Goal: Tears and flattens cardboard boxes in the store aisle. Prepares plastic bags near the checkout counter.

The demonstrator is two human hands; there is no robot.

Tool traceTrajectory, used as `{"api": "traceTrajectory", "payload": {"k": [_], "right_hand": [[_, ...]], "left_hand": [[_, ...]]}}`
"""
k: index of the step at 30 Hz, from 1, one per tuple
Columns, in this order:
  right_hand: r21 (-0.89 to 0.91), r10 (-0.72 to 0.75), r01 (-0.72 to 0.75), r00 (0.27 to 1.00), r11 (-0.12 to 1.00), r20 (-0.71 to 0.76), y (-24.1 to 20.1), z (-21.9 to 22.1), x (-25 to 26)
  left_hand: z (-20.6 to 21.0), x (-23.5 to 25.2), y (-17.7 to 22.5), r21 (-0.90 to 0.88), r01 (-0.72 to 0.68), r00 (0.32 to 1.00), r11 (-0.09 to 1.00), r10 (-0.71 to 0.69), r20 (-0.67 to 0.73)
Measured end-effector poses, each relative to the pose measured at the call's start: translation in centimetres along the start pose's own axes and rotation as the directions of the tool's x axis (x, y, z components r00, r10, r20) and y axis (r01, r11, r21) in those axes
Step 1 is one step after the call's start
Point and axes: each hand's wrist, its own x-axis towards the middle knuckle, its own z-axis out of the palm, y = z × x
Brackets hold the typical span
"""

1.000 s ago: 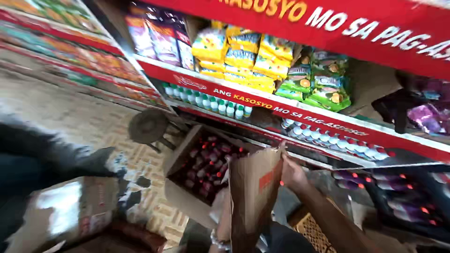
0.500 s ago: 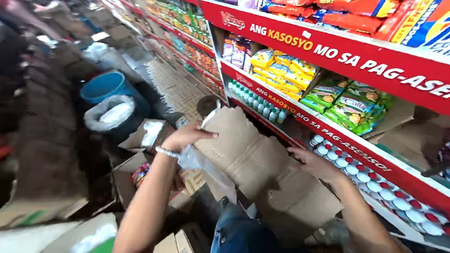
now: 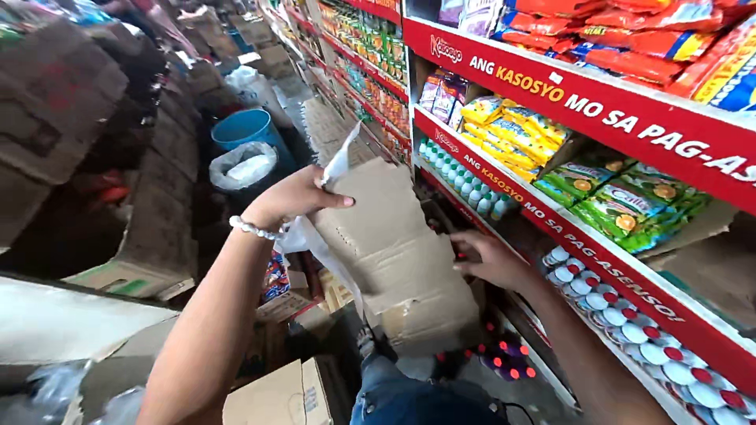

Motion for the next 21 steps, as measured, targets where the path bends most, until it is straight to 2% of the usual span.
{"api": "traceTrajectory", "payload": {"k": [2, 4, 6, 9, 10, 12, 13, 14, 16, 17, 18, 21], "right_hand": [[-0.08, -0.174, 0.16, 0.963, 0.984, -0.208, -4.0, 0.0, 2.4], [-0.236, -0.362, 0.301, 0.886, 0.924, -0.291, -8.1, 0.3, 5.2], [-0.355, -0.463, 0.362, 0.848, 0.862, -0.258, -11.8, 1.1, 8.2], [-0.418, -0.456, 0.376, 0.883, 0.827, -0.107, -15.9, 3.5, 12.5], [-0.424, -0.445, 0.382, 0.894, 0.821, -0.056, -16.9, 4.5, 13.9], [-0.441, -0.419, 0.385, 0.908, 0.811, 0.022, -18.8, 6.8, 16.2], [-0.44, -0.451, 0.415, 0.892, 0.796, 0.025, -19.5, 7.9, 17.0], [-0.448, -0.553, 0.49, 0.833, 0.748, -0.012, -19.9, 9.2, 17.7], [-0.511, -0.793, 0.648, 0.598, 0.565, -0.118, -20.4, 11.9, 19.2], [-0.54, -0.857, 0.684, 0.493, 0.49, -0.153, -20.9, 13.2, 20.0], [-0.555, -0.889, 0.704, 0.424, 0.443, -0.172, -21.4, 14.3, 20.6], [-0.559, -0.925, 0.74, 0.337, 0.374, -0.174, -22.6, 16.3, 22.1]], "left_hand": [[0.1, -0.3, 1.0, 0.17, -0.087, 0.995, 0.982, 0.077, 0.068], [-0.1, -0.6, 1.0, 0.28, -0.2, 0.976, 0.939, 0.166, 0.142], [-1.4, -0.8, -0.1, 0.351, -0.291, 0.953, 0.89, 0.239, 0.185], [-4.2, -1.8, -1.7, 0.522, -0.215, 0.977, 0.826, 0.176, 0.123], [-4.8, -2.2, -2.5, 0.556, -0.212, 0.977, 0.804, 0.195, 0.09], [-6.4, -3.1, -5.2, 0.589, -0.272, 0.954, 0.761, 0.293, 0.062], [-7.5, -3.5, -7.0, 0.562, -0.323, 0.936, 0.762, 0.346, 0.068], [-8.9, -3.9, -8.6, 0.498, -0.381, 0.915, 0.779, 0.395, 0.083], [-11.5, -4.8, -11.6, 0.356, -0.5, 0.86, 0.789, 0.501, 0.099], [-12.6, -5.4, -12.7, 0.29, -0.528, 0.846, 0.798, 0.522, 0.105], [-13.4, -6.0, -13.4, 0.243, -0.533, 0.845, 0.811, 0.524, 0.105], [-15.3, -7.2, -15.2, 0.122, -0.517, 0.856, 0.847, 0.511, 0.082]]}}
